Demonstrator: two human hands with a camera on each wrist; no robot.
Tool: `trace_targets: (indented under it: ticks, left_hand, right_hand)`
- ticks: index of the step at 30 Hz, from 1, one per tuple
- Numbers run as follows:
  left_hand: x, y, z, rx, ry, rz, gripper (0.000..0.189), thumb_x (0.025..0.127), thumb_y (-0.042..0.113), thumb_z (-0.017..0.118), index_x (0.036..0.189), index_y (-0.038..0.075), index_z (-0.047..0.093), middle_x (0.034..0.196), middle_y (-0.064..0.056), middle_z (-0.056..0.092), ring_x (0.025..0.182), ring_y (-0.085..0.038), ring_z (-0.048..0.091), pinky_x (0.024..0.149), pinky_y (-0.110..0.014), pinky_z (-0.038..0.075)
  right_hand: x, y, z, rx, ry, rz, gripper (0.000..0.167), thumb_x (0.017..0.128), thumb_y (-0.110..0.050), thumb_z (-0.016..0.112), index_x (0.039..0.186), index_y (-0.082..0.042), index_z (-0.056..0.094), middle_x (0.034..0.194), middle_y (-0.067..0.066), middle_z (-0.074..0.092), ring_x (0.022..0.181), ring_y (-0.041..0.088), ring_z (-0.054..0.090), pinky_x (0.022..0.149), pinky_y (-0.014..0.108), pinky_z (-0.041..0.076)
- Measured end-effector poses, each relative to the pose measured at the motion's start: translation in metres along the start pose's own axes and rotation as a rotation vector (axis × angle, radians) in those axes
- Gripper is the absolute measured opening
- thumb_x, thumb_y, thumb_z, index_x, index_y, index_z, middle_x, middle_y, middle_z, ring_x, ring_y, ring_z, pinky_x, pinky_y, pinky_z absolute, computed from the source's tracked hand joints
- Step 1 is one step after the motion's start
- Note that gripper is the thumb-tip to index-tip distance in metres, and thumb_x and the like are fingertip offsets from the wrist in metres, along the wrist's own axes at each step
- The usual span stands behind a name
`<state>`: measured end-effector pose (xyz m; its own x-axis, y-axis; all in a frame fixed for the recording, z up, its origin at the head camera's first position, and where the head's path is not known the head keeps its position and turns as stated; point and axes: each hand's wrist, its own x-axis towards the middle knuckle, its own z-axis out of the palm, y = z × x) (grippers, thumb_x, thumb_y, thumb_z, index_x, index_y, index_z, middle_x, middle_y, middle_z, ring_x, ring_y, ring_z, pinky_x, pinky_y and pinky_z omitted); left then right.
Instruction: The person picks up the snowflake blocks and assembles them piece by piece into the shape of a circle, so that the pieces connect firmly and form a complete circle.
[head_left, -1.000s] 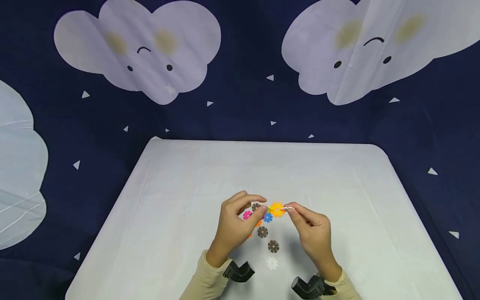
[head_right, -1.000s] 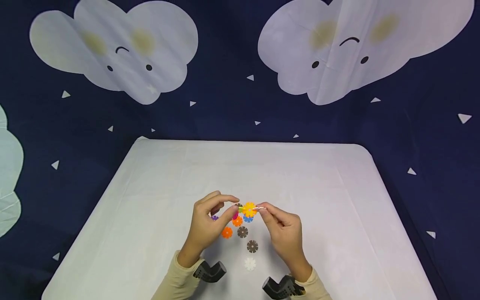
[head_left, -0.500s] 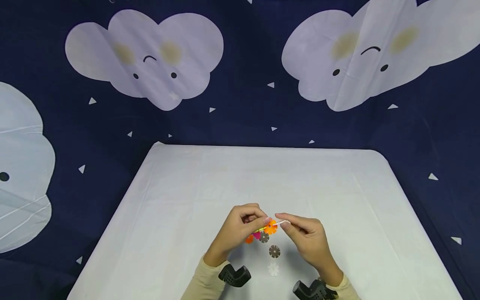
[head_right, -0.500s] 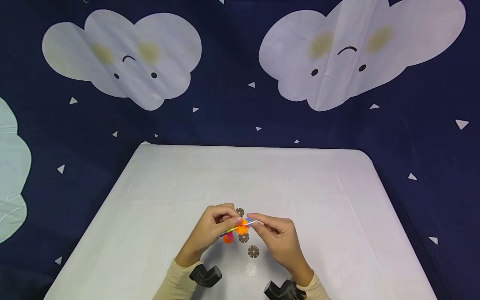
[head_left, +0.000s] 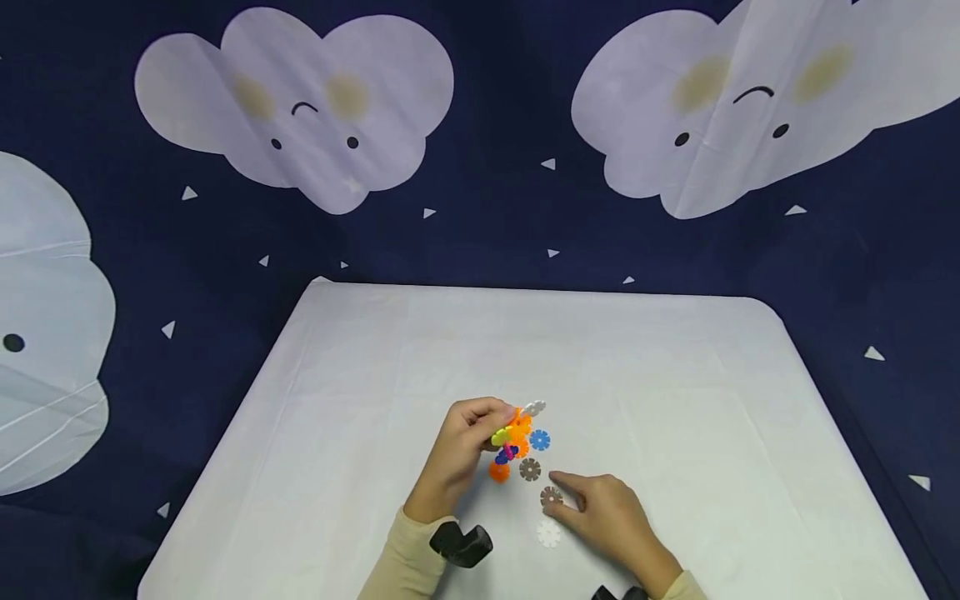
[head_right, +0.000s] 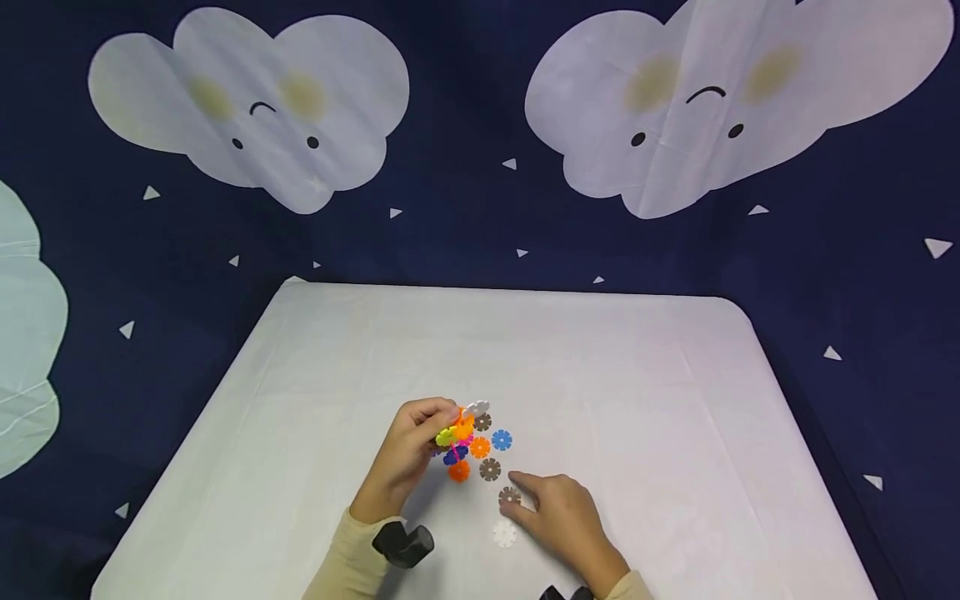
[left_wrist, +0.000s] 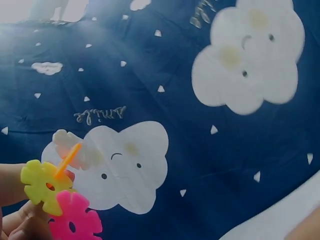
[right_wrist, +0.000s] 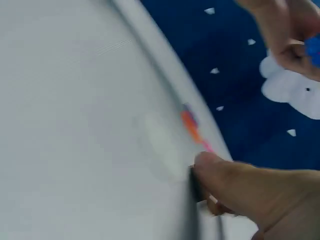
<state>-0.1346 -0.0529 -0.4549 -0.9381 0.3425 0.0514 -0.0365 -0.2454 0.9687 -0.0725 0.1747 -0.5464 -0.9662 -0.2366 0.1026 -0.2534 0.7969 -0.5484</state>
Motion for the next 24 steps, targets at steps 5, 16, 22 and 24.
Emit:
trace_targets:
  ticks: [5, 16, 22, 24]
  left_hand:
    - [0.002, -0.004, -0.001, -0.145, -0.017, -0.082, 0.027, 0.101, 0.011, 0.058, 0.084, 0.022, 0.077, 0.075, 0.007, 0.061, 0.061, -0.004, 0.053, 0.055, -0.018, 0.047]
    - [0.001, -0.008, 0.004, -0.252, -0.035, -0.145, 0.027, 0.102, 0.014, 0.055, 0.084, 0.019, 0.074, 0.074, 0.007, 0.061, 0.059, -0.004, 0.050, 0.052, -0.018, 0.035]
    - [0.000, -0.009, 0.005, -0.266, -0.047, -0.144, 0.024, 0.101, 0.017, 0.057, 0.083, 0.019, 0.073, 0.071, 0.008, 0.059, 0.057, -0.003, 0.046, 0.051, -0.018, 0.032]
    - [0.000, -0.010, 0.005, -0.268, -0.058, -0.152, 0.025, 0.101, 0.016, 0.057, 0.083, 0.019, 0.073, 0.072, 0.008, 0.060, 0.057, -0.004, 0.047, 0.052, -0.018, 0.034]
  right_hand:
    - [-0.003, -0.005, 0.004, -0.142, 0.076, -0.011, 0.034, 0.080, -0.046, 0.085, 0.108, -0.027, 0.082, 0.071, -0.013, 0.071, 0.068, 0.008, 0.067, 0.061, 0.031, 0.052]
    - [-0.005, -0.001, 0.000, 0.046, 0.074, 0.062, 0.025, 0.080, -0.030, 0.088, 0.072, -0.030, 0.065, 0.053, -0.023, 0.036, 0.049, -0.002, 0.034, 0.048, 0.022, 0.031]
    - [0.001, -0.005, -0.029, 0.460, -0.025, 0.117, 0.006, 0.094, -0.022, 0.077, 0.090, -0.019, 0.080, 0.058, -0.012, 0.056, 0.052, -0.001, 0.043, 0.050, 0.019, 0.038]
    - [0.007, -0.012, -0.049, 0.635, -0.050, 0.124, 0.013, 0.098, -0.019, 0.072, 0.097, -0.010, 0.080, 0.069, -0.003, 0.068, 0.054, 0.001, 0.043, 0.052, 0.021, 0.039]
